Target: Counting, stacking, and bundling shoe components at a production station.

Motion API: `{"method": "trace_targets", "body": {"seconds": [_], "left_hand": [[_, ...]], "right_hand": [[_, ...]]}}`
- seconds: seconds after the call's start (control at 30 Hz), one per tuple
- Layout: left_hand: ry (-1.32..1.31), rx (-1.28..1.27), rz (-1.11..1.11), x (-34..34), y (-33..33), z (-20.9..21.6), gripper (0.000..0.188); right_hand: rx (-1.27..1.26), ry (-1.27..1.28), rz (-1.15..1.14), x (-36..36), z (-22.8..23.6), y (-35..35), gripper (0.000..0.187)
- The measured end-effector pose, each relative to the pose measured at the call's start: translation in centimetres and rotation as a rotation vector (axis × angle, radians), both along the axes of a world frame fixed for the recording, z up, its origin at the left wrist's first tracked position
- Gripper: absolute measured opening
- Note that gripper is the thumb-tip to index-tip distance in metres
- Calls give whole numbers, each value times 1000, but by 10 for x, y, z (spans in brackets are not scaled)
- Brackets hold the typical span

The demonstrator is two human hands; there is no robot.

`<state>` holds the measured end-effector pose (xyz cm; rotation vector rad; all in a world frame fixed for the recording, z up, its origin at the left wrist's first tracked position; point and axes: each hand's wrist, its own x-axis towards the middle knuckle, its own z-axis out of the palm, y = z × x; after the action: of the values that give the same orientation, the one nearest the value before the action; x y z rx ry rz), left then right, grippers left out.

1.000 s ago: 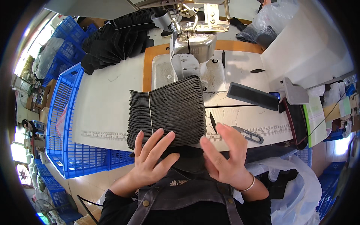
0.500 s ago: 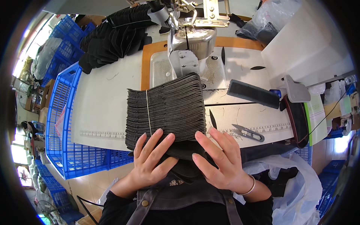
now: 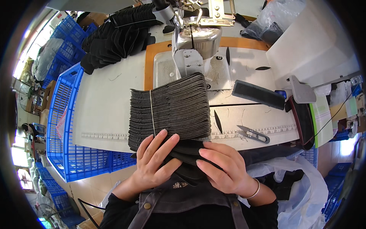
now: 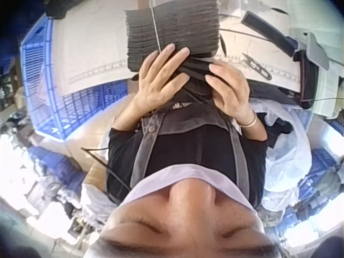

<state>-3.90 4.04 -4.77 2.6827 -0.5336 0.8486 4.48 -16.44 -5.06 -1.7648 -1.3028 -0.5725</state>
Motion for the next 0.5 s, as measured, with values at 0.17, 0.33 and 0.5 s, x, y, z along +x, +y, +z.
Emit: {"method": "trace_targets", "body": {"seconds": [0.17, 0.33, 0.5], "left_hand": [[-6, -12, -45, 0, 5, 1, 14], [19, -17, -61, 1, 6, 6, 20], [-8, -27, -82, 2, 7, 4, 26]], "right_hand": [[13, 115, 86, 1, 2, -1, 38], [37, 130, 101, 3, 1, 0, 38], [48, 146, 103, 1, 1, 0, 37]]}}
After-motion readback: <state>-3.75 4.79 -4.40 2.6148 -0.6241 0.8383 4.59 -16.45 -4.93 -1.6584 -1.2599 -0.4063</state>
